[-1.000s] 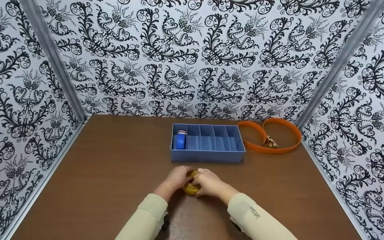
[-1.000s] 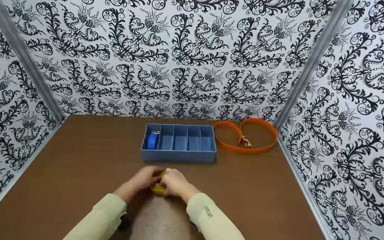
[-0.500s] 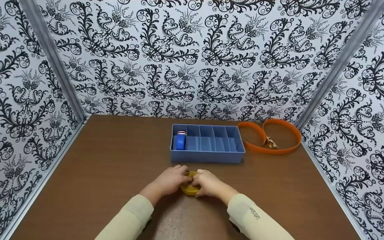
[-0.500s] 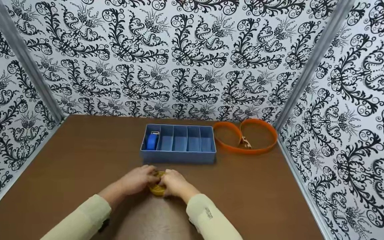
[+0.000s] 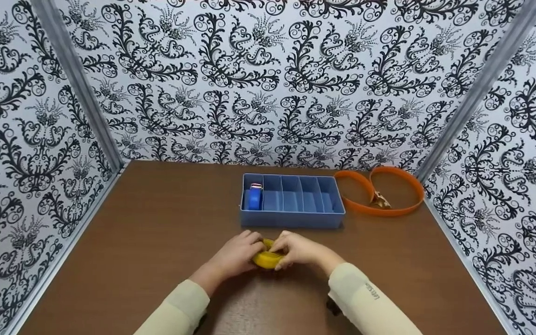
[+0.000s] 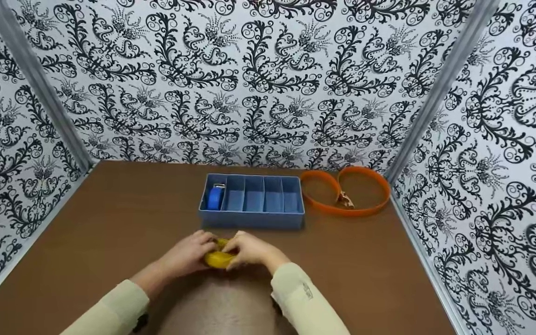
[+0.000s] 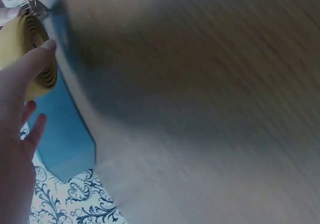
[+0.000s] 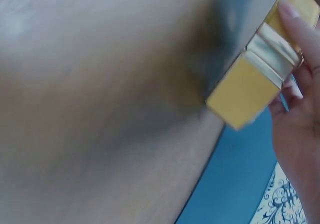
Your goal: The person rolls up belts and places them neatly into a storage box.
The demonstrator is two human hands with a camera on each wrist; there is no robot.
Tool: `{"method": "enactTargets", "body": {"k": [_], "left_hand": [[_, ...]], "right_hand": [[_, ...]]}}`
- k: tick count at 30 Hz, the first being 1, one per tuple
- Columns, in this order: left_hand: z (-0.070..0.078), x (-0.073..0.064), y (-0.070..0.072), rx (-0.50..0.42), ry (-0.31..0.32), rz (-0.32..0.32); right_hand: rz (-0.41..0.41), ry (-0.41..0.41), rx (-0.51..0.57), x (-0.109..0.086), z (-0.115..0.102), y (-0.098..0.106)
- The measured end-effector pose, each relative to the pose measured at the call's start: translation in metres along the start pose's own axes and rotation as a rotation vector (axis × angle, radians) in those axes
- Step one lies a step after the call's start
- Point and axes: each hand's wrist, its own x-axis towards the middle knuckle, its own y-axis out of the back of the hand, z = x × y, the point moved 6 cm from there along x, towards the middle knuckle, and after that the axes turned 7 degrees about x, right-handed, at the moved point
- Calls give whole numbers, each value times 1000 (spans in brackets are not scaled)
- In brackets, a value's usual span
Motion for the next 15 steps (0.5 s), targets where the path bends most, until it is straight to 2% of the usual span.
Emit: {"method": "enactTargets", "body": {"k": [4,7,9,12,15], "left_hand": [[3,-1,19,25,-14,108],[5,-3,30,22,-6,149],[4,-4,35,7,19,160],[1,-6,40,-23,100,176],[-4,-8,45,-52,228,211]], "right_hand": [[-19,-96,141,-5,-3,9],[-28,-118,195,-7,-6,14],[-20,-104,224,-7,-7,17],[47,-77,299,-7,-7,23],[197,-18,319,-7,-7,34]]}}
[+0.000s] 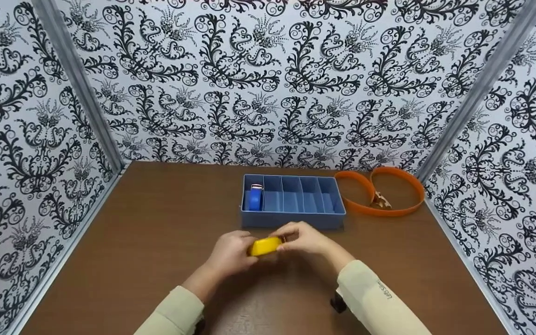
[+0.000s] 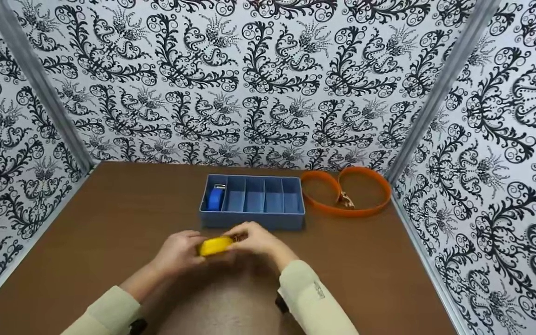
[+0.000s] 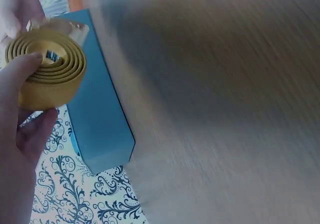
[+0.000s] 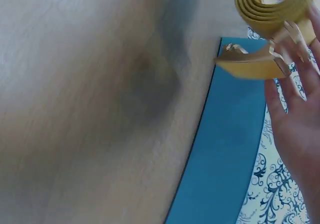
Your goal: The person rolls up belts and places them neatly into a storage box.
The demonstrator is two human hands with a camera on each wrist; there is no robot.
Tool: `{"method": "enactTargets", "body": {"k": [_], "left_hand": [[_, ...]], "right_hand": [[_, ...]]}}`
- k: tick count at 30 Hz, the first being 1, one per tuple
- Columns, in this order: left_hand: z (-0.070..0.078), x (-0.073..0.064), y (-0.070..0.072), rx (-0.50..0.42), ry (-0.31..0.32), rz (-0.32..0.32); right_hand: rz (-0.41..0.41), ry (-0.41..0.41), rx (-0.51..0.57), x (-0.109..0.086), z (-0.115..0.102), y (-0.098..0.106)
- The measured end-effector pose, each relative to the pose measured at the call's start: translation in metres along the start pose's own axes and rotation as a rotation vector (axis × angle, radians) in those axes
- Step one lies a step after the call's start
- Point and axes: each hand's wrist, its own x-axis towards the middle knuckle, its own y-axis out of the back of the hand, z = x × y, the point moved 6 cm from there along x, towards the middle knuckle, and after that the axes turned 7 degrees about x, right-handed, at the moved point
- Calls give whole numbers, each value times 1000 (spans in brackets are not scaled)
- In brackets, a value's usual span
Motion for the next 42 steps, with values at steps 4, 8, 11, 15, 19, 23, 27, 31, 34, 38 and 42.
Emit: {"method": "enactTargets", "body": {"k": [4,8,11,15,19,23,27,31,34,38,42], "left_hand": [[-6,2,6,-75,222,59],[-5,11,10,-96,354,151],[-2,19,9,-58,392,246],[-4,28,2,-43,465,371],[-5,43,-6,-81,564,469],[-4,59,-18,-114,652,525],[-5,71,-32,-117,714,520],[-8,80,-45,-123,762,497],[-12,87,-50,-125,776,503],[-17,97,-55,-68,794,475],[-19,104,-60,22,846,401]], "right_hand": [[292,59,-121,0,-1,21],[491,-110,-462,-4,14,39],[452,-308,-704,-8,36,39],[357,-431,-839,-11,58,31],[369,-427,-935,-8,63,28],[389,-419,-1002,-5,65,26],[421,-401,-1037,-5,64,22],[448,-393,-1046,-7,63,21],[448,-395,-1044,-7,62,20],[441,-396,-1057,-6,62,19],[428,-409,-1057,-6,63,19]]}}
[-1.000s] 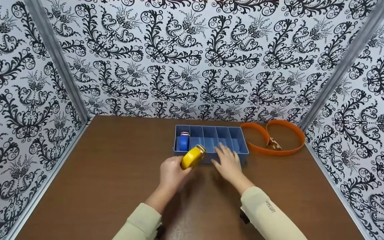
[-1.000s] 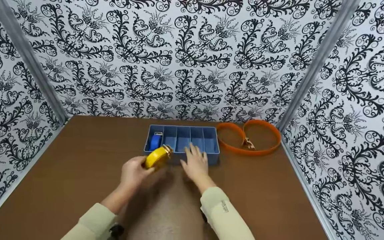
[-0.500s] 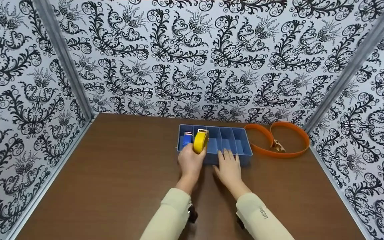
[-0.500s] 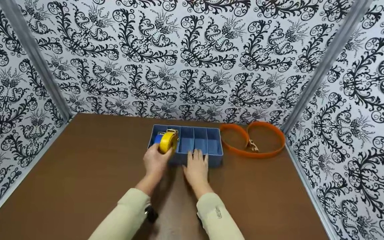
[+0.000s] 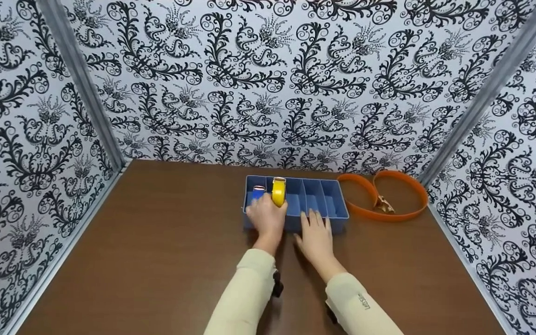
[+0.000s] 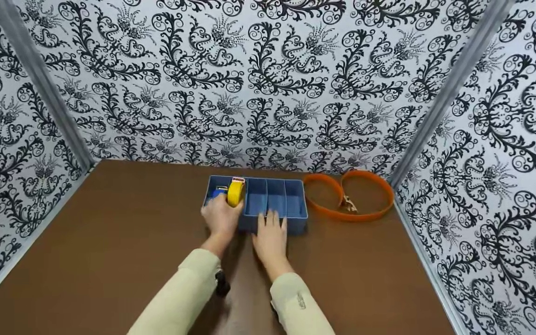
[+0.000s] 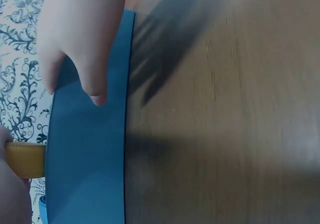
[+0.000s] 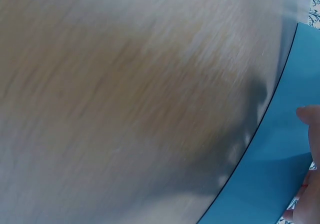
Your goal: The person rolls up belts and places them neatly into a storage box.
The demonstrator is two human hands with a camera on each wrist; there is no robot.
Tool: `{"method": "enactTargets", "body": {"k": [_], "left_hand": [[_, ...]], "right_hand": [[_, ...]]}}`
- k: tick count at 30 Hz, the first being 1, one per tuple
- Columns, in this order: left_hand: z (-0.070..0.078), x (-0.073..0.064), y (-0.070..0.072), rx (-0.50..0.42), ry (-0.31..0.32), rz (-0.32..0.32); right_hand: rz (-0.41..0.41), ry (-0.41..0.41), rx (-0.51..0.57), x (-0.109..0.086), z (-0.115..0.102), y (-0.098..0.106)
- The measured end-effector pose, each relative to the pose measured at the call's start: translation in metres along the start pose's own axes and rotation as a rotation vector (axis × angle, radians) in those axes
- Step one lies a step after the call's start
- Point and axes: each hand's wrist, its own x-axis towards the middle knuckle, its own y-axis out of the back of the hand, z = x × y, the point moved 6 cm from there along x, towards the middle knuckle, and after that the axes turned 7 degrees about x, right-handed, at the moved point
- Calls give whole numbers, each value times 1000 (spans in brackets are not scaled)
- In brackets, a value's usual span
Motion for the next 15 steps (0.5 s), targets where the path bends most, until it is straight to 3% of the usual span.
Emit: {"method": "enactTargets", "body": {"k": [9,15], "left_hand": [[-3,3,-12,97,53,-63],[-5,2,-18,148,21,-73]], "right_hand": [[-14,-10,-3,0,0,-5],[26,-3,-19,-1,-1,-2]]}}
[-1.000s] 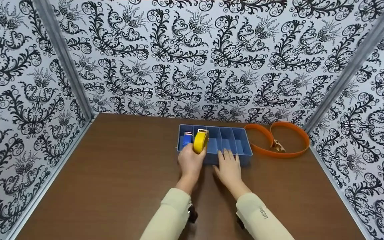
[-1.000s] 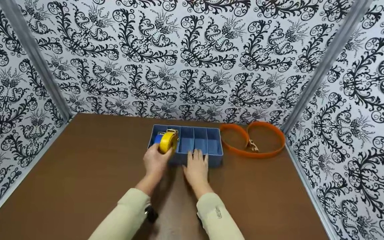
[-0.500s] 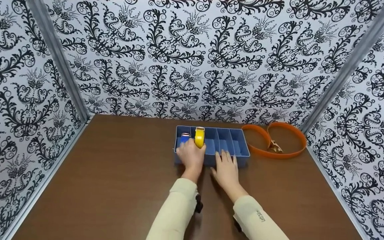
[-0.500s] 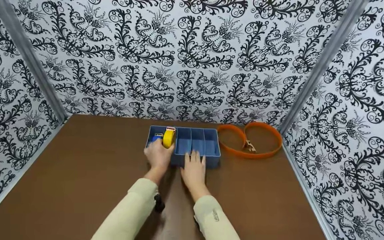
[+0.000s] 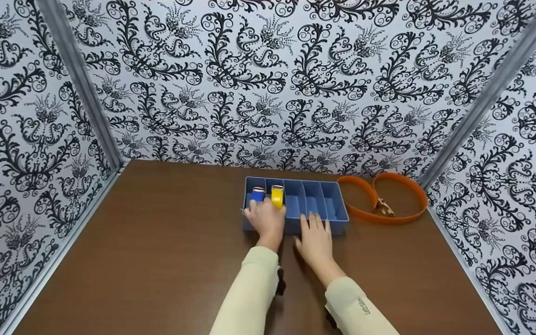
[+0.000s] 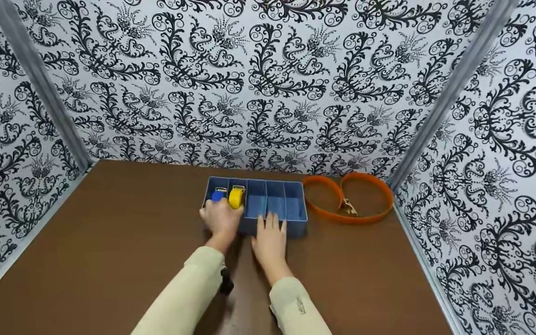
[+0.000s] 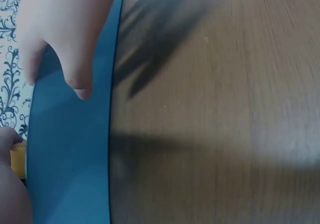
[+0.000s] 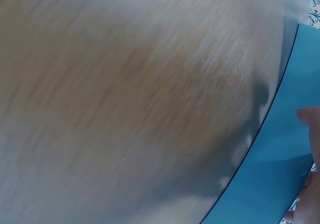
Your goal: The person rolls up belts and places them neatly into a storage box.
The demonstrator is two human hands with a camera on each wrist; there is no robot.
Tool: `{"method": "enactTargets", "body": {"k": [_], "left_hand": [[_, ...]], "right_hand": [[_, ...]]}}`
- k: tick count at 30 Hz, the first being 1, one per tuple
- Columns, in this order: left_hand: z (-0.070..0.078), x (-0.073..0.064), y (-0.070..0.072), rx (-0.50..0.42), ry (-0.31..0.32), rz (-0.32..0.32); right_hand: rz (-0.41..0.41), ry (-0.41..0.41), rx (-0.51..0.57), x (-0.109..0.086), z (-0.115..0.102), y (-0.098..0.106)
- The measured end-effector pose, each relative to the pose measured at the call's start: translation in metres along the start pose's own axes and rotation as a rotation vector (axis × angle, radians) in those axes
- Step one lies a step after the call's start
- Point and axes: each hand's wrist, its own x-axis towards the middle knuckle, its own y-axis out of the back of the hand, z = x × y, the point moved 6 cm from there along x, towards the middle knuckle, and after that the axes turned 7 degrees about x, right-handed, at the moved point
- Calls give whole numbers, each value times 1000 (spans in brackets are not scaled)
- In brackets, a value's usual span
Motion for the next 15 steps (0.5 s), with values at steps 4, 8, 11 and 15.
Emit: {"method": "enactTargets", "body": {"k": [4,8,11,15], "left_hand": [[-1,-1,-3,42,-16,-35],[-1,1,-7,92,-21,-101],[2,4,-12,127,-26,-171],[8,8,-18,225,-42,-300]], "right_hand": [[11,6,5,0,-2,1],[19,19,10,0,-4,1],[22,18,8,-1,-3,1],[7,4,11,-1,1,-2]]}}
